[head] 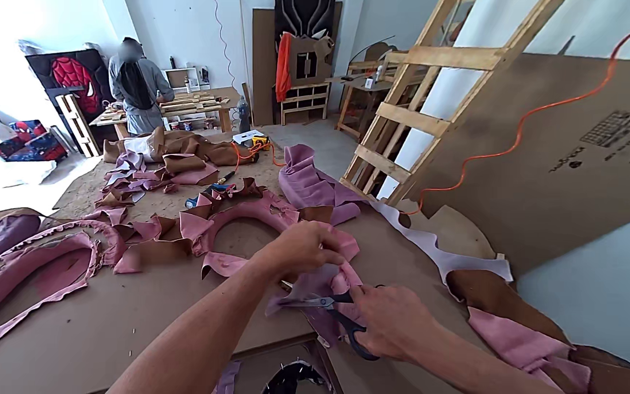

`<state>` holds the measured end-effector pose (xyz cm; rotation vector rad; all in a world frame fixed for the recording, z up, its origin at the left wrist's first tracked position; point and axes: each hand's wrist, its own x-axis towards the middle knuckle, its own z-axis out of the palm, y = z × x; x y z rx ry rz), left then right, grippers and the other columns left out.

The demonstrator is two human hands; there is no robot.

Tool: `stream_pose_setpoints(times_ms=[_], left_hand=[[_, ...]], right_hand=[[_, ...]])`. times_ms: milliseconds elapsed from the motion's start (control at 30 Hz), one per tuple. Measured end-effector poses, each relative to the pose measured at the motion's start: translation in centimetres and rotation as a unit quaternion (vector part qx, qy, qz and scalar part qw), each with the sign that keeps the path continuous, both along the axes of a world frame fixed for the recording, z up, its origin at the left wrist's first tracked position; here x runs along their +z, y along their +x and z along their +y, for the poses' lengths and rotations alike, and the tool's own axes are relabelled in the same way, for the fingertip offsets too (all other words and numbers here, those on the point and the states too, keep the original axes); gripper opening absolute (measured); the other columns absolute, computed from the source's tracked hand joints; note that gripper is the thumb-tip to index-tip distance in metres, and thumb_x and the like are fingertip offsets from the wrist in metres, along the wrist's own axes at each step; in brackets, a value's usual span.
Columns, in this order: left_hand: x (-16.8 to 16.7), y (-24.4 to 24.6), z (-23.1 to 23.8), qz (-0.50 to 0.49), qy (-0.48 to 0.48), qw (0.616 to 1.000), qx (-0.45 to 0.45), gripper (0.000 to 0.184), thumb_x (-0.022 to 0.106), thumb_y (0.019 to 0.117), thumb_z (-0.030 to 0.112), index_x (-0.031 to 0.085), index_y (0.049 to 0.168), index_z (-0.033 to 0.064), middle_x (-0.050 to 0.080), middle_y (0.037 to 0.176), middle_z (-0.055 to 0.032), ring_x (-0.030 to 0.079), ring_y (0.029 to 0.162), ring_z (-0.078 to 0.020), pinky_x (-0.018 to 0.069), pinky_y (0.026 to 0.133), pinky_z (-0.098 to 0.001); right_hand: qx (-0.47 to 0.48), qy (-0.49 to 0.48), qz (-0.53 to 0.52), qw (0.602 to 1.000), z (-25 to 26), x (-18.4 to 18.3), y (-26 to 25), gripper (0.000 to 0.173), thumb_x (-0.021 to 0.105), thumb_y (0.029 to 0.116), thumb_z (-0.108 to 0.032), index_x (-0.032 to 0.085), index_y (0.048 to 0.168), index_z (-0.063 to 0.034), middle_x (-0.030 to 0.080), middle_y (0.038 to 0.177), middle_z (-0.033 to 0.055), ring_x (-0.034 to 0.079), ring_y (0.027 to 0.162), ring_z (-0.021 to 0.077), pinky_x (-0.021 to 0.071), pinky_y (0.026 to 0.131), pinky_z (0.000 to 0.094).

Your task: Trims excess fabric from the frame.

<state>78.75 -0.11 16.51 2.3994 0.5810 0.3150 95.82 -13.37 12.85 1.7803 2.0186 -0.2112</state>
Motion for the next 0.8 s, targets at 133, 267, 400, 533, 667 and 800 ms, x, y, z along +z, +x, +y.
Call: stream_pose_setpoints(times_ms=[133,267,400,533,667,800], left_hand=[[0.4,-3.8,-1.8,-0.039,-0.019,0.993,0.111,0.034,0.059,0.1043,0.033,0.068,0.124,0.0067,0.074,0.105,-0.0081,0.072,0.094,-0.0189,0.0596,0.088,-0.0452],[-6.3,-9.8,-3.8,0.171,-0.082,0.928,0.320,0.070,0.033,0.1037,0.065,0.069,0.116,0.0063,0.072,0.102,-0.0161,0.070,0.100,-0.0344,0.0536,0.090,-0.0623],[-8.6,-7.0,-6.7,0.303,-0.120,0.882,0.342,0.068,0.044,0.0993,0.067,0.070,0.114,0.0064,0.072,0.109,-0.0175,0.067,0.110,-0.0370,0.0512,0.093,-0.0625],[-9.0,-5.2,-5.6,0.207,-0.243,0.890,0.327,0.043,0.048,0.1075,0.038,0.072,0.106,0.0032,0.071,0.097,-0.0167,0.068,0.093,-0.0304,0.0544,0.084,-0.0542],[-7.3,-4.1,-4.3,0.005,-0.432,0.806,0.405,0.035,0.051,0.1084,0.032,0.064,0.113,-0.0004,0.064,0.094,-0.0123,0.060,0.080,-0.0192,0.0518,0.074,-0.0387],[-7.1,-3.1,-2.1,0.046,-0.416,0.820,0.391,0.032,0.055,0.1060,0.031,0.064,0.111,0.0001,0.064,0.093,-0.0119,0.061,0.081,-0.0200,0.0520,0.075,-0.0406]], right_hand=[[0.018,0.010,-0.010,1.000,-0.1,-0.9,1.8,0.064,0.069,0.0857,-0.051,0.060,0.122,-0.0002,0.067,0.110,0.0189,0.068,0.098,0.0365,0.0512,0.083,0.0529],[0.015,0.026,0.005,1.000,-1.2,-2.0,3.0,0.063,0.070,0.0853,-0.051,0.062,0.122,-0.0014,0.068,0.108,0.0174,0.068,0.096,0.0342,0.0506,0.084,0.0514],[0.035,0.053,-0.007,0.998,-1.3,-2.6,2.9,0.060,0.070,0.0854,-0.051,0.063,0.118,-0.0023,0.068,0.105,0.0151,0.068,0.092,0.0320,0.0509,0.082,0.0491],[0.050,0.087,0.001,0.995,-1.2,-3.1,2.0,0.057,0.070,0.0845,-0.048,0.064,0.116,-0.0006,0.068,0.101,0.0165,0.069,0.088,0.0327,0.0514,0.079,0.0495],[0.022,0.067,0.008,0.998,-0.9,-3.4,1.1,0.061,0.071,0.0818,-0.053,0.063,0.113,-0.0015,0.068,0.102,0.0170,0.069,0.089,0.0331,0.0516,0.079,0.0495],[0.027,0.139,0.028,0.990,-3.4,-3.7,2.8,0.067,0.078,0.0724,-0.055,0.066,0.109,-0.0003,0.070,0.093,0.0184,0.070,0.080,0.0371,0.0543,0.068,0.0532]])
